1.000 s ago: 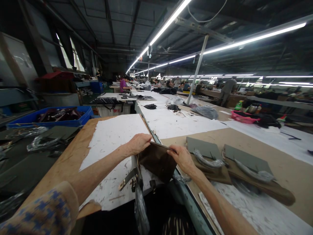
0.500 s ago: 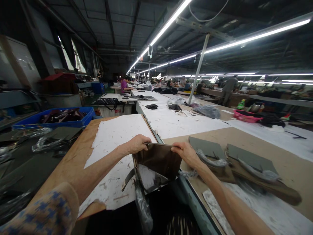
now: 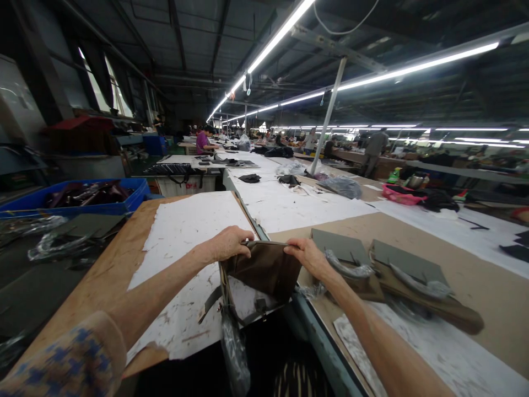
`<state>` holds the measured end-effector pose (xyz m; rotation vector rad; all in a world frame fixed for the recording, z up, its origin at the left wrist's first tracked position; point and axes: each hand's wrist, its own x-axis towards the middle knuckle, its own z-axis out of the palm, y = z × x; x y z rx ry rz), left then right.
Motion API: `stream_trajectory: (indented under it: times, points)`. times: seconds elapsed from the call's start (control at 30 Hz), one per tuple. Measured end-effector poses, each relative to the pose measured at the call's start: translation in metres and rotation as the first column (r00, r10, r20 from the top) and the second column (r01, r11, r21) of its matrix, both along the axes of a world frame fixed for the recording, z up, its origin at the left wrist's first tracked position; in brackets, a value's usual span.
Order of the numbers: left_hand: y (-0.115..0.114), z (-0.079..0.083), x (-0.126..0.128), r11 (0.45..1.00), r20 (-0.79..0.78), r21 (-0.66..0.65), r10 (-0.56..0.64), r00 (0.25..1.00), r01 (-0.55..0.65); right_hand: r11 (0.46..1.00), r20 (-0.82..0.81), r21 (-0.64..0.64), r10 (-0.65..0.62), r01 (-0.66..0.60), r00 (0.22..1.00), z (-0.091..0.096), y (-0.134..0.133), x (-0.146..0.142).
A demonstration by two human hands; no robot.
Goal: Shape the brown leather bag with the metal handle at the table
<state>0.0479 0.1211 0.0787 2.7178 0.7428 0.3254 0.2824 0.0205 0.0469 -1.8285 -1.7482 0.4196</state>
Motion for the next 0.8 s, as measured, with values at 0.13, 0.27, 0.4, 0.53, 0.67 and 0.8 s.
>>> stream_trajectory:
  times: [0.13,0.27,0.4,0.53,0.67,0.8]
  points:
    - [0.000,-0.001,-0.001,0.994,-0.038,0.110,-0.010,0.999,0.014,1.000,0.046,0.017,-0.016,0.015,0.999,0.002,-0.003,-0.003]
    - [0.002,-0.004,-0.002,0.996,0.003,0.085,0.022,1.000,-0.022,1.000,0.053,0.016,-0.008,0.007,0.999,0.002,-0.003,-0.003]
    - [0.004,-0.007,-0.001,0.997,0.040,0.033,0.070,0.997,-0.071,0.999,0.060,0.028,-0.016,0.014,0.998,0.002,-0.006,-0.005]
    - [0.003,-0.005,0.002,0.993,0.050,-0.026,0.115,0.992,-0.114,0.998,0.082,0.054,-0.019,0.014,0.996,0.002,-0.009,-0.008]
    - [0.003,-0.002,0.004,0.983,0.046,-0.100,0.157,0.987,-0.151,0.996,0.112,0.092,-0.010,0.000,0.994,-0.002,-0.010,-0.009]
    - [0.004,-0.001,0.006,0.968,0.046,-0.190,0.173,0.984,-0.162,0.992,0.182,0.119,-0.055,0.034,0.982,-0.004,-0.013,-0.012]
